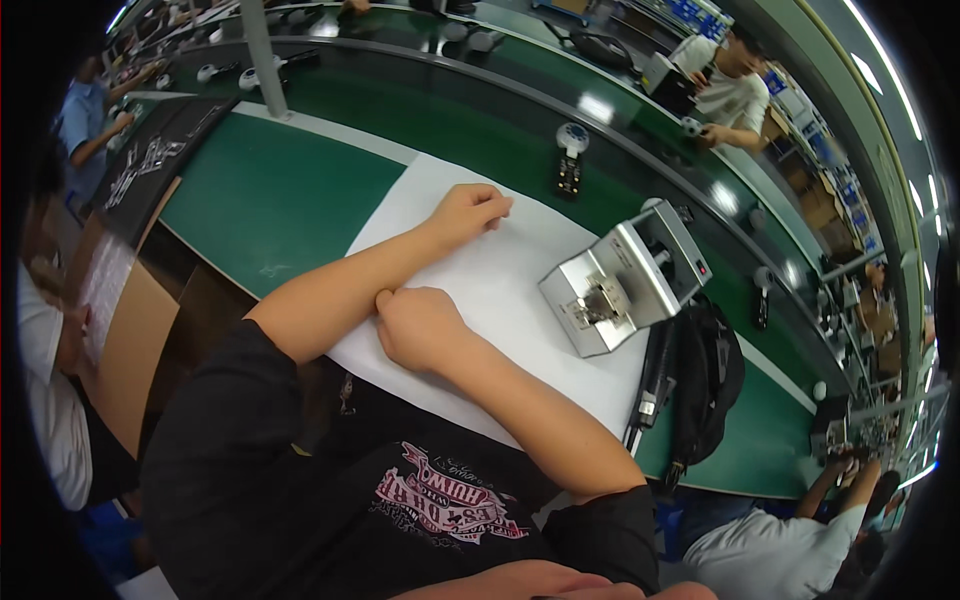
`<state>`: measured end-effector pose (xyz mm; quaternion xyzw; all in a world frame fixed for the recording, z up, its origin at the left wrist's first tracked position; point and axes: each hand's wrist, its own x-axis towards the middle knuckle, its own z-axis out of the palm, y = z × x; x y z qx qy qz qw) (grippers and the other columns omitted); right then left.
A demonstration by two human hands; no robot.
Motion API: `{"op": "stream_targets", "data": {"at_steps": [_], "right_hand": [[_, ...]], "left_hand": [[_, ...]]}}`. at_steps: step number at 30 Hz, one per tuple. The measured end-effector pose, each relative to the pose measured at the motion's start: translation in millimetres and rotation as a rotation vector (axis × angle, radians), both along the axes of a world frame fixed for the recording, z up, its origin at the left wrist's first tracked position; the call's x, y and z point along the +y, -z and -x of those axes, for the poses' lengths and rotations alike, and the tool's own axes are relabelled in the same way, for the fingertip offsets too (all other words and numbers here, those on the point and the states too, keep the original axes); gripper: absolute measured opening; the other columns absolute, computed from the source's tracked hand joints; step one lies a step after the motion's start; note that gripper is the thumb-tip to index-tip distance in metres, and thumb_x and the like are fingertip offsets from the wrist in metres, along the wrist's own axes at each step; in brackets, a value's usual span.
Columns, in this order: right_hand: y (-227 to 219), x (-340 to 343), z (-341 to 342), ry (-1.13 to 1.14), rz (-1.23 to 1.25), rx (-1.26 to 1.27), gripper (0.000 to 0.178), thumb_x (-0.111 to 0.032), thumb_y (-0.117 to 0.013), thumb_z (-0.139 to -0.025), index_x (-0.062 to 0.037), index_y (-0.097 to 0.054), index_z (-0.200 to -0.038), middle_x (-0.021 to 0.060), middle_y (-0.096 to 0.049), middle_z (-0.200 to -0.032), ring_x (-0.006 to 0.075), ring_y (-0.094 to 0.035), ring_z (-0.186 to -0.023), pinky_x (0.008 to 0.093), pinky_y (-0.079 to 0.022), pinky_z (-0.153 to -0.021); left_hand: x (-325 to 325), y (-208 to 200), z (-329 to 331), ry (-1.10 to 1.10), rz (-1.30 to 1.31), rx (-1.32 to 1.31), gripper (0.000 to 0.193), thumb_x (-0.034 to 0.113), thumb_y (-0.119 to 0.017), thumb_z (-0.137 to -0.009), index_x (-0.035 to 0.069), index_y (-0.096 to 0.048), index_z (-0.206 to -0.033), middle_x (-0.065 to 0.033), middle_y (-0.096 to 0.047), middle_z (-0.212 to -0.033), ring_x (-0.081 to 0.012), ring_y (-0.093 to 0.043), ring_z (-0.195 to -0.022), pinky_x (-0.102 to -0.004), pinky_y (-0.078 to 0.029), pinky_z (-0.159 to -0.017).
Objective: Assembling electronic components using an electric screwdriver.
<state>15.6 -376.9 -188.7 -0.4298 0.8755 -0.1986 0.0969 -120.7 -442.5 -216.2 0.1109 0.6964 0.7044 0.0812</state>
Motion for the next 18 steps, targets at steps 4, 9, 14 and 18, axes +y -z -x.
{"op": "stream_targets", "data": {"at_steps": [4, 9, 14, 18], "right_hand": [[15.4, -30.0, 6.2, 0.025, 0.047, 0.063, 0.022, -0.020, -0.063, -0.084, 0.0006, -0.068, -0.081, 0.0221, -0.070, -0.079, 0.0398, -0.070, -0.072, 0.0518, -0.056, -0.069], [22.6, -25.9, 16.8, 0.087, 0.221, 0.013, 0.020, -0.021, -0.064, -0.079, -0.0018, -0.069, -0.076, 0.0212, -0.071, -0.079, 0.0396, -0.070, -0.072, 0.0527, -0.056, -0.068], [31.9, -20.5, 28.4, 0.054, 0.453, -0.055, 0.017, -0.021, -0.065, -0.072, -0.0055, -0.072, -0.072, 0.0191, -0.071, -0.078, 0.0415, -0.069, -0.075, 0.0549, -0.054, -0.069], [38.8, -37.0, 19.6, 0.074, 0.410, -0.011, 0.019, -0.020, -0.064, -0.072, -0.0045, -0.074, -0.075, 0.0220, -0.070, -0.078, 0.0430, -0.069, -0.076, 0.0537, -0.053, -0.073]], "left_hand": [[-12.5, -3.1, 3.0, 0.114, 0.029, -0.059, 0.021, 0.024, -0.068, -0.098, 0.005, -0.069, -0.090, -0.0023, -0.063, -0.076, -0.0085, -0.053, -0.065, -0.0242, -0.042, -0.058], [6.1, -1.6, 10.0, 0.225, 0.115, -0.026, 0.019, 0.023, -0.069, -0.097, 0.005, -0.068, -0.090, -0.0032, -0.062, -0.074, -0.0083, -0.051, -0.062, -0.0244, -0.040, -0.054], [-7.0, 8.4, 16.3, 0.144, 0.272, 0.009, 0.014, 0.024, -0.065, -0.099, 0.010, -0.066, -0.096, 0.0022, -0.055, -0.071, -0.0067, -0.047, -0.060, -0.0237, -0.037, -0.050], [-7.8, 18.5, 45.4, -0.166, 0.402, 0.347, 0.033, 0.029, -0.069, -0.096, 0.005, -0.061, -0.118, -0.0048, -0.062, -0.083, -0.0165, -0.058, -0.068, -0.0310, -0.049, -0.063]]}}
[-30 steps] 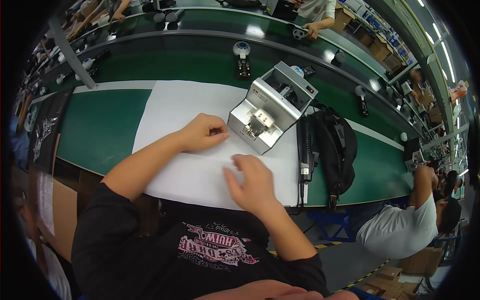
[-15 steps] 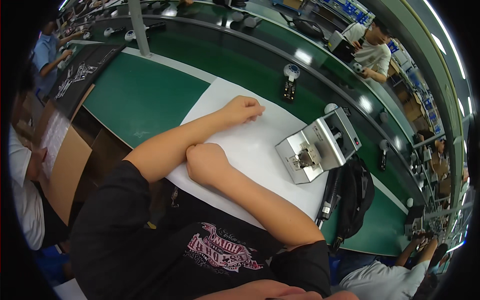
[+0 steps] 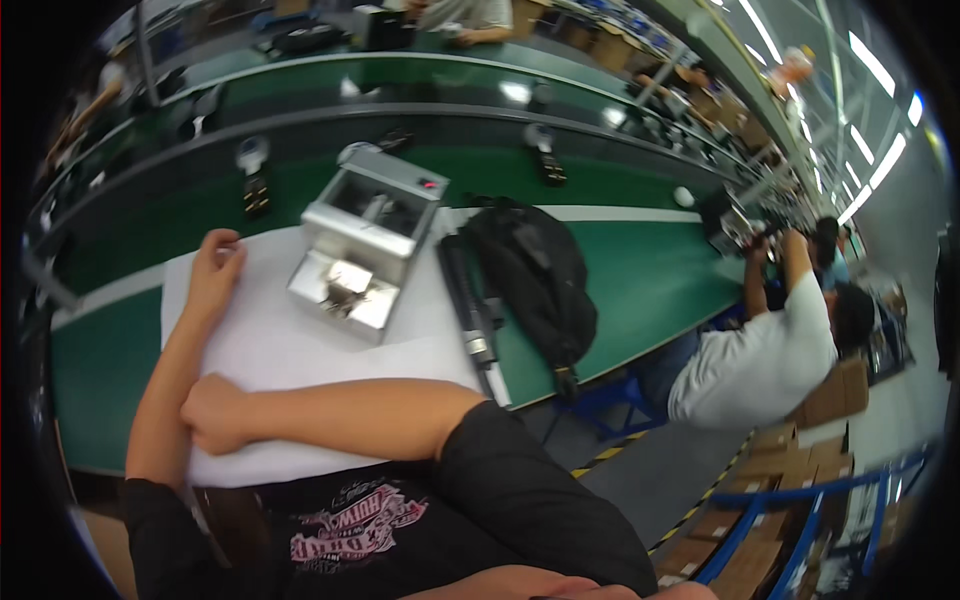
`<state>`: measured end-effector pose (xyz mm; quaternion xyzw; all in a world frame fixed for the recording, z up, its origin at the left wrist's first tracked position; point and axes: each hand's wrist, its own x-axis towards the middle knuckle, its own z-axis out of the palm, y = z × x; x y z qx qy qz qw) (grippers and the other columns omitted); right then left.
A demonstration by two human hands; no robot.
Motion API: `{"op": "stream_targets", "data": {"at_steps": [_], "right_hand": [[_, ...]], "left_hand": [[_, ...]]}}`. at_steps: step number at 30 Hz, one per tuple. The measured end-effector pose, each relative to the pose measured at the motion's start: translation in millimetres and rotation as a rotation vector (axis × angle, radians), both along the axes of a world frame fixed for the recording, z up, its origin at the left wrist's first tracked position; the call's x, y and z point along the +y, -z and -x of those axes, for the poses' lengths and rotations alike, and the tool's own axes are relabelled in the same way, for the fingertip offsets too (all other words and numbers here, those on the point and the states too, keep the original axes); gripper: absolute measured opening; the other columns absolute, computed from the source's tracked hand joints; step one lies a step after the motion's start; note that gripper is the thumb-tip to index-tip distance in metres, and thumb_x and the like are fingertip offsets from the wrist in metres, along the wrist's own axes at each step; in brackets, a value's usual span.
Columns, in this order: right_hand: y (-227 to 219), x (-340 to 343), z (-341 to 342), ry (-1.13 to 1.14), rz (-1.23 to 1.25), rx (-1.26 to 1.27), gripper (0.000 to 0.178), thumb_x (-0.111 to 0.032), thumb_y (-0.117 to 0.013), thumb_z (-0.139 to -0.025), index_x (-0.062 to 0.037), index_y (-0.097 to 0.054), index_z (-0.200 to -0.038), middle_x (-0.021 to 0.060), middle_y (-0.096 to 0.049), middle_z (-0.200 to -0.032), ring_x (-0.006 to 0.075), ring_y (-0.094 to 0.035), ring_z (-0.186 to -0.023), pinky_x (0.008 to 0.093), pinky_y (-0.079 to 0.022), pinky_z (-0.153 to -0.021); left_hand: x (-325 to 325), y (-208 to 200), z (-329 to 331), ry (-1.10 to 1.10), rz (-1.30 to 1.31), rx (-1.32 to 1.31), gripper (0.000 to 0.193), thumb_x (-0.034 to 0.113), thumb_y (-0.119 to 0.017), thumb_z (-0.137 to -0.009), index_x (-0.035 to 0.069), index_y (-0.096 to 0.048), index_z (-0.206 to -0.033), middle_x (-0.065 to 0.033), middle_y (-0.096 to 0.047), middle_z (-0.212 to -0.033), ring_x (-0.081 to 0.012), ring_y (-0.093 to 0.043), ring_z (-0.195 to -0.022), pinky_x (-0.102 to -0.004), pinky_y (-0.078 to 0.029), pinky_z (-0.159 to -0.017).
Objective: Assembling electronic components using an electric screwdriver.
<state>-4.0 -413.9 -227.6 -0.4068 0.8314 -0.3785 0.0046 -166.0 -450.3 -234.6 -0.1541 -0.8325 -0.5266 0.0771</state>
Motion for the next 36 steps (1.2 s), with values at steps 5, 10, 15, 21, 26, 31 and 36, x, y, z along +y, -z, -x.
{"op": "stream_targets", "data": {"at_steps": [5, 10, 15, 21, 26, 31, 36], "right_hand": [[1.9, 13.0, -2.9, -0.046, -0.299, 0.085, 0.020, -0.017, -0.062, -0.072, -0.0087, -0.077, -0.082, 0.0167, -0.075, -0.087, 0.0377, -0.071, -0.088, 0.0482, -0.054, -0.077], [0.6, 20.0, 0.3, -0.116, -0.262, 0.127, 0.036, -0.015, -0.062, -0.068, -0.0123, -0.077, -0.102, 0.0125, -0.075, -0.105, 0.0334, -0.071, -0.099, 0.0434, -0.054, -0.081], [4.0, 24.0, 5.9, -0.165, -0.165, 0.183, 0.039, -0.016, -0.064, -0.068, -0.0154, -0.076, -0.105, 0.0107, -0.075, -0.108, 0.0304, -0.071, -0.101, 0.0424, -0.053, -0.079], [-1.3, 18.2, 4.1, -0.259, -0.375, 0.050, 0.023, -0.017, -0.066, -0.069, -0.0132, -0.078, -0.089, 0.0132, -0.075, -0.099, 0.0315, -0.071, -0.095, 0.0442, -0.053, -0.078], [24.9, 15.1, 9.9, -0.081, 0.039, 0.079, 0.019, -0.014, -0.064, -0.072, -0.0106, -0.077, -0.086, 0.0183, -0.073, -0.094, 0.0368, -0.068, -0.095, 0.0468, -0.052, -0.087], [14.1, 14.1, -7.8, -0.177, 0.122, 0.068, 0.025, -0.016, -0.065, -0.074, -0.0105, -0.076, -0.096, 0.0188, -0.073, -0.103, 0.0400, -0.066, -0.102, 0.0491, -0.050, -0.093], [57.3, 1.8, 8.0, -0.215, 0.464, 0.447, 0.021, -0.023, -0.067, -0.082, -0.0098, -0.074, -0.097, 0.0186, -0.072, -0.103, 0.0399, -0.067, -0.101, 0.0505, -0.050, -0.092]], "left_hand": [[63.1, -2.5, 94.3, -0.206, 0.425, 0.302, 0.061, 0.044, -0.074, -0.089, -0.004, -0.058, -0.122, -0.0200, -0.070, -0.102, -0.0369, -0.069, -0.089, -0.0414, -0.055, -0.080], [54.2, 19.6, 178.6, -0.360, 0.784, -0.063, 0.073, 0.050, -0.074, -0.082, -0.011, -0.059, -0.120, -0.0327, -0.068, -0.120, -0.0454, -0.069, -0.105, -0.0459, -0.053, -0.087], [3.8, 13.8, 187.8, -0.366, 0.482, -0.117, 0.056, 0.039, -0.068, -0.083, -0.008, -0.065, -0.112, -0.0236, -0.071, -0.099, -0.0373, -0.069, -0.089, -0.0430, -0.052, -0.079], [6.7, -64.6, -16.0, -0.293, 0.459, -0.115, 0.036, 0.027, -0.067, -0.086, -0.004, -0.058, -0.101, -0.0168, -0.066, -0.085, -0.0287, -0.064, -0.077, -0.0416, -0.048, -0.070], [-16.9, -46.7, -81.0, -0.259, 0.629, -0.113, 0.038, 0.023, -0.074, -0.083, -0.003, -0.057, -0.105, -0.0194, -0.067, -0.086, -0.0342, -0.064, -0.077, -0.0449, -0.049, -0.071], [-33.3, -36.1, -113.8, -0.342, 0.794, -0.057, 0.049, 0.027, -0.078, -0.082, -0.003, -0.059, -0.114, -0.0241, -0.068, -0.099, -0.0405, -0.065, -0.090, -0.0496, -0.050, -0.079], [28.6, -80.8, -154.1, -0.475, 0.768, 0.421, 0.047, 0.022, -0.078, -0.084, -0.001, -0.060, -0.120, -0.0235, -0.061, -0.123, -0.0418, -0.058, -0.114, -0.0469, -0.048, -0.097]]}}
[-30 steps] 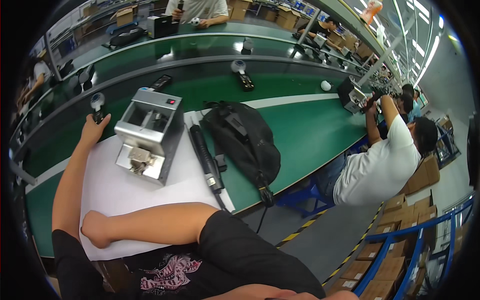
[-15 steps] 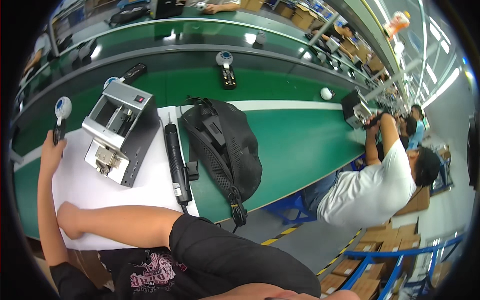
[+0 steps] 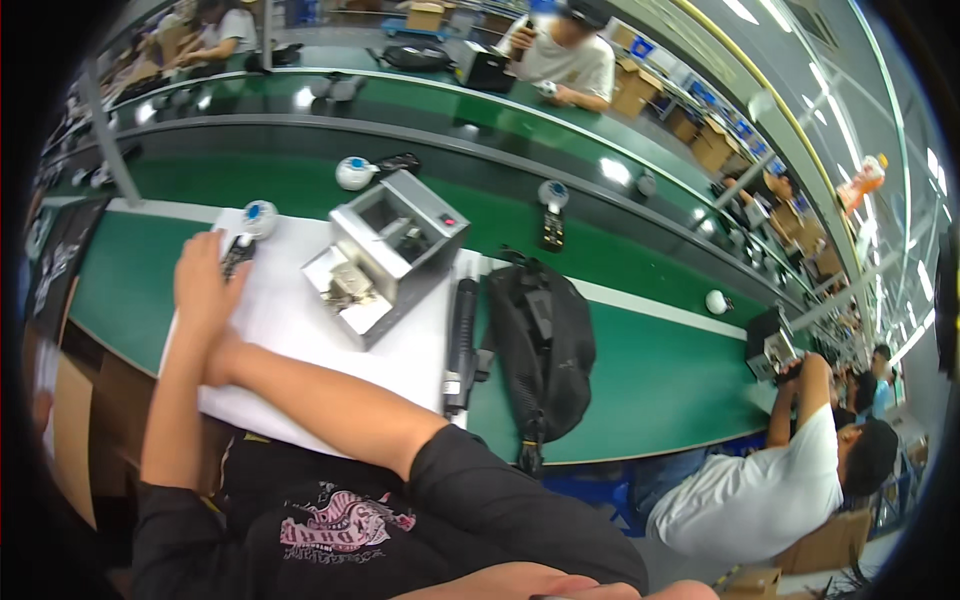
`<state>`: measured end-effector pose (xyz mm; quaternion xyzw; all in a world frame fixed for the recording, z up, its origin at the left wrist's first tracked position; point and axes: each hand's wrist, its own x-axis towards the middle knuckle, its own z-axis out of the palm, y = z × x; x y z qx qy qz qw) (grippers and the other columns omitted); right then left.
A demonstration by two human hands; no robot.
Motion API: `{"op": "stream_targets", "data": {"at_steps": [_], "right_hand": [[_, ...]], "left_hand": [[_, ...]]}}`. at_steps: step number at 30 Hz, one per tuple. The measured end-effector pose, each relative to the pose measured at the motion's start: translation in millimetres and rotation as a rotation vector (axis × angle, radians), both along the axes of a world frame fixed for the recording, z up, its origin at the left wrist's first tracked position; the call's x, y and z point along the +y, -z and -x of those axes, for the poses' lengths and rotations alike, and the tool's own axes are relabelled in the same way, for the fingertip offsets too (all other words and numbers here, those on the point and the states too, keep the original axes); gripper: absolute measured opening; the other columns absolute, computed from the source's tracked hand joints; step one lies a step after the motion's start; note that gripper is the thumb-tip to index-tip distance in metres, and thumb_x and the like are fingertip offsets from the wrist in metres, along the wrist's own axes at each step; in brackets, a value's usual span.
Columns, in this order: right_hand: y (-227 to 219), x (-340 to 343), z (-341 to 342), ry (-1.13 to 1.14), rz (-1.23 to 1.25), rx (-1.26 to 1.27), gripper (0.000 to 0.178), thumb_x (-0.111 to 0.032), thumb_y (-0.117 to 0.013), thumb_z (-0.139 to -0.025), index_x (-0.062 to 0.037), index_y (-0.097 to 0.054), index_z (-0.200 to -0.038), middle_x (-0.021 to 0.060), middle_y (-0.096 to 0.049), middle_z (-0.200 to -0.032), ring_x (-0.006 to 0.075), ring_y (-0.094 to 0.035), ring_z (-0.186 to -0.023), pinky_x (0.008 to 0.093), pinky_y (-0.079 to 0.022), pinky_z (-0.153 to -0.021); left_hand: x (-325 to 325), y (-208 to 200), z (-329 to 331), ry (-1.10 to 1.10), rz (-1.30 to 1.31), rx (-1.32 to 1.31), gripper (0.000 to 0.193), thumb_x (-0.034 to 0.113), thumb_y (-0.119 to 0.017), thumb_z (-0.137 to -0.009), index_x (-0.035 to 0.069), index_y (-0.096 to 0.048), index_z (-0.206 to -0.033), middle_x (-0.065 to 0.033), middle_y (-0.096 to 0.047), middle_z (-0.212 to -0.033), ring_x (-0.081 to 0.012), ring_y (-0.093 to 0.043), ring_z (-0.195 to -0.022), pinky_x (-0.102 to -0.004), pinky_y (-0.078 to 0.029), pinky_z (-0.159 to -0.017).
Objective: Assembling electronic components using an electric screwdriver.
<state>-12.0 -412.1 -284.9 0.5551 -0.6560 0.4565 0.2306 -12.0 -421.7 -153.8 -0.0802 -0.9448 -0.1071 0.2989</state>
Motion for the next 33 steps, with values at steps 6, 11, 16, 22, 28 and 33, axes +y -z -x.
{"op": "stream_targets", "data": {"at_steps": [6, 11, 16, 22, 28, 33], "right_hand": [[-21.5, 13.8, -15.4, 0.105, -0.403, -0.288, 0.022, -0.027, -0.065, -0.086, -0.0051, -0.069, -0.085, 0.0176, -0.072, -0.089, 0.0397, -0.069, -0.084, 0.0519, -0.053, -0.079], [-61.3, 25.7, -23.2, 0.161, -0.463, -0.250, 0.021, -0.026, -0.065, -0.086, -0.0049, -0.068, -0.081, 0.0178, -0.071, -0.082, 0.0422, -0.068, -0.077, 0.0539, -0.053, -0.074], [-71.9, 19.6, -19.9, 0.158, -0.563, -0.308, 0.022, -0.027, -0.066, -0.086, -0.0050, -0.068, -0.082, 0.0181, -0.070, -0.080, 0.0411, -0.067, -0.078, 0.0520, -0.052, -0.072], [-73.3, 23.5, -10.6, 0.117, -0.526, -0.448, 0.023, -0.027, -0.069, -0.086, -0.0057, -0.066, -0.077, 0.0173, -0.069, -0.079, 0.0407, -0.067, -0.077, 0.0503, -0.052, -0.068], [-43.3, 14.1, 7.2, 0.208, -0.409, -0.500, 0.020, -0.026, -0.071, -0.084, -0.0067, -0.065, -0.080, 0.0163, -0.068, -0.080, 0.0412, -0.066, -0.076, 0.0525, -0.051, -0.068], [-34.0, 9.9, 18.8, 0.278, -0.436, -0.467, 0.023, -0.025, -0.072, -0.083, -0.0055, -0.061, -0.078, 0.0154, -0.065, -0.077, 0.0394, -0.066, -0.074, 0.0511, -0.051, -0.065]], "left_hand": [[44.2, 37.1, -78.5, 0.210, -0.435, -0.270, 0.030, 0.024, -0.078, -0.083, 0.001, -0.068, -0.099, -0.0177, -0.068, -0.092, -0.0405, -0.064, -0.089, -0.0496, -0.050, -0.085], [62.1, 32.4, -130.9, 0.640, -0.137, -0.169, 0.055, 0.037, -0.073, -0.083, -0.003, -0.065, -0.121, -0.0222, -0.067, -0.122, -0.0424, -0.064, -0.113, -0.0552, -0.046, -0.103], [97.0, 15.5, -133.1, 1.202, -0.174, -0.320, 0.080, 0.048, -0.071, -0.086, -0.005, -0.049, -0.142, -0.0282, -0.051, -0.145, -0.0458, -0.045, -0.138, -0.0544, -0.034, -0.118], [104.2, 23.8, -99.3, 1.476, 0.067, -0.064, 0.068, 0.038, -0.066, -0.090, -0.010, -0.053, -0.136, -0.0280, -0.048, -0.149, -0.0420, -0.043, -0.142, -0.0526, -0.032, -0.119], [89.2, 38.8, -76.3, 1.734, -0.208, -0.038, 0.036, 0.020, -0.067, -0.089, -0.010, -0.067, -0.110, -0.0247, -0.061, -0.134, -0.0382, -0.057, -0.128, -0.0505, -0.044, -0.110], [84.9, 31.6, -65.9, 1.838, -0.430, -0.191, 0.024, 0.007, -0.075, -0.078, -0.004, -0.070, -0.099, -0.0204, -0.068, -0.118, -0.0362, -0.066, -0.113, -0.0474, -0.052, -0.099]]}}
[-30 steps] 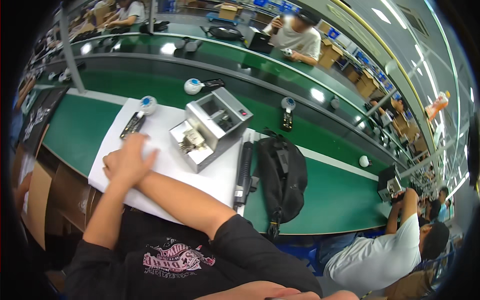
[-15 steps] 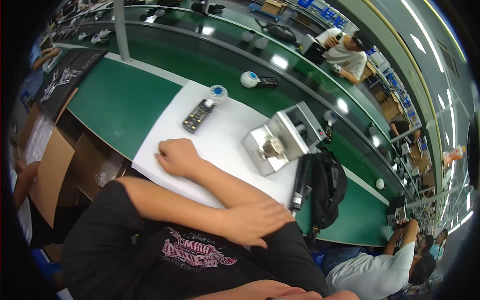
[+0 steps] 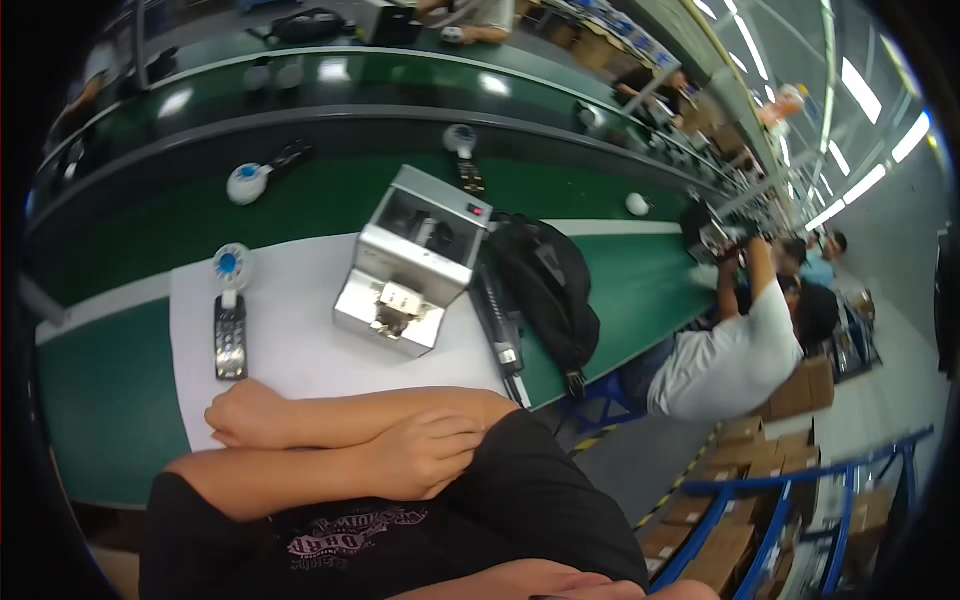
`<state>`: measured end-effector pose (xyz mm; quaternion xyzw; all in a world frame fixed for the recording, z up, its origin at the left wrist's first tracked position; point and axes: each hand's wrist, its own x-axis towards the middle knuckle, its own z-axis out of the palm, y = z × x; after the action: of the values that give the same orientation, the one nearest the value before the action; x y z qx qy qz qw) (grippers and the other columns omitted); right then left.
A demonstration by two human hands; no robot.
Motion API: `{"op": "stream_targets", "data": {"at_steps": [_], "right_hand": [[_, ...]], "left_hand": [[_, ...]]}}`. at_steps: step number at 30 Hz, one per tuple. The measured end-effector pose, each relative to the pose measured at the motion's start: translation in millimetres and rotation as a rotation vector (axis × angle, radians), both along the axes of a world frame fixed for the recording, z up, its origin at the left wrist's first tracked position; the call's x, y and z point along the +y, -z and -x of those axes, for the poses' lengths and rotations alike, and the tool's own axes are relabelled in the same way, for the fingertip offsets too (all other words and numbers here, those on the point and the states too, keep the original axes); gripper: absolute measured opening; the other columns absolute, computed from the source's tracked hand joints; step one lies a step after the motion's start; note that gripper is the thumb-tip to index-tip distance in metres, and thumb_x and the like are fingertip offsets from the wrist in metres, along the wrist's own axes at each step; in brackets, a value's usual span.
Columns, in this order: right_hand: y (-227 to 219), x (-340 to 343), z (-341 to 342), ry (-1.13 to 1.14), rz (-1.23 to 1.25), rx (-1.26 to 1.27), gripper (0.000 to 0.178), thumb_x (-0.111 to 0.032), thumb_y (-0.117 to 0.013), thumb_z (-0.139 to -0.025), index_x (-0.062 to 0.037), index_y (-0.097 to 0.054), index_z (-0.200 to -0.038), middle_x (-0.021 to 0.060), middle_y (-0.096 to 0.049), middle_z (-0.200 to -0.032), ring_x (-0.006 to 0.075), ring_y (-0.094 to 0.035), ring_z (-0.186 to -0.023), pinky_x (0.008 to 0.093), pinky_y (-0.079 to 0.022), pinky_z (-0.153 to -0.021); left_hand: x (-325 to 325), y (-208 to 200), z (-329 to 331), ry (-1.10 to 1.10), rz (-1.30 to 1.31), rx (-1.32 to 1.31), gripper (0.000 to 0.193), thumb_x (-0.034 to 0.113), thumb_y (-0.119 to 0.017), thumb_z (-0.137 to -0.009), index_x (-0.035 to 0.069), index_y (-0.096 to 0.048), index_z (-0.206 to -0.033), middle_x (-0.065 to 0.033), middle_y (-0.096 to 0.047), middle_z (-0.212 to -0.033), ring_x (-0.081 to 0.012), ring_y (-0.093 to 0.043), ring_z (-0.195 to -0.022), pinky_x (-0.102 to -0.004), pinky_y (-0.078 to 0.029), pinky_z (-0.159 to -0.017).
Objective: Assembling electronic components using an electric screwdriver.
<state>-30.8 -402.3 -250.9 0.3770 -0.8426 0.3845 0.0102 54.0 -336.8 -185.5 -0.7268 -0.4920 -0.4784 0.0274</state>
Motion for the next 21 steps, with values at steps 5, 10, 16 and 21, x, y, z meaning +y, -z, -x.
{"op": "stream_targets", "data": {"at_steps": [5, 10, 16, 21], "right_hand": [[5.9, 6.3, 8.1, 0.028, 0.041, 0.051, 0.025, -0.025, -0.072, -0.084, -0.0046, -0.060, -0.077, 0.0143, -0.064, -0.075, 0.0386, -0.065, -0.073, 0.0504, -0.051, -0.065], [3.6, 3.8, 5.7, 0.024, 0.077, 0.048, 0.025, -0.025, -0.072, -0.084, -0.0042, -0.060, -0.078, 0.0143, -0.064, -0.074, 0.0393, -0.065, -0.073, 0.0507, -0.051, -0.065], [0.1, 3.1, 1.5, 0.045, 0.127, 0.057, 0.022, -0.023, -0.072, -0.078, -0.0031, -0.065, -0.074, 0.0180, -0.066, -0.071, 0.0417, -0.066, -0.071, 0.0511, -0.052, -0.065], [1.6, -1.0, -1.4, 0.041, 0.130, 0.031, 0.020, -0.022, -0.071, -0.077, -0.0032, -0.066, -0.072, 0.0184, -0.066, -0.071, 0.0414, -0.066, -0.071, 0.0512, -0.051, -0.066]], "left_hand": [[5.3, -7.3, 11.9, 0.112, 0.010, -0.124, 0.023, 0.004, -0.079, -0.074, 0.001, -0.072, -0.096, -0.0162, -0.069, -0.113, -0.0343, -0.068, -0.107, -0.0455, -0.054, -0.094], [5.9, -10.3, 17.5, 0.184, 0.030, -0.145, 0.033, 0.008, -0.081, -0.075, 0.004, -0.070, -0.106, -0.0146, -0.067, -0.120, -0.0330, -0.066, -0.111, -0.0446, -0.054, -0.092], [8.0, -34.0, 0.9, -0.131, 0.295, 0.079, 0.051, 0.018, -0.081, -0.077, 0.006, -0.063, -0.123, -0.0123, -0.063, -0.125, -0.0306, -0.061, -0.115, -0.0420, -0.050, -0.094], [17.5, -33.6, 2.3, -0.187, 0.423, 0.288, 0.050, 0.026, -0.078, -0.078, 0.006, -0.061, -0.121, -0.0086, -0.062, -0.116, -0.0278, -0.058, -0.106, -0.0395, -0.047, -0.091]]}}
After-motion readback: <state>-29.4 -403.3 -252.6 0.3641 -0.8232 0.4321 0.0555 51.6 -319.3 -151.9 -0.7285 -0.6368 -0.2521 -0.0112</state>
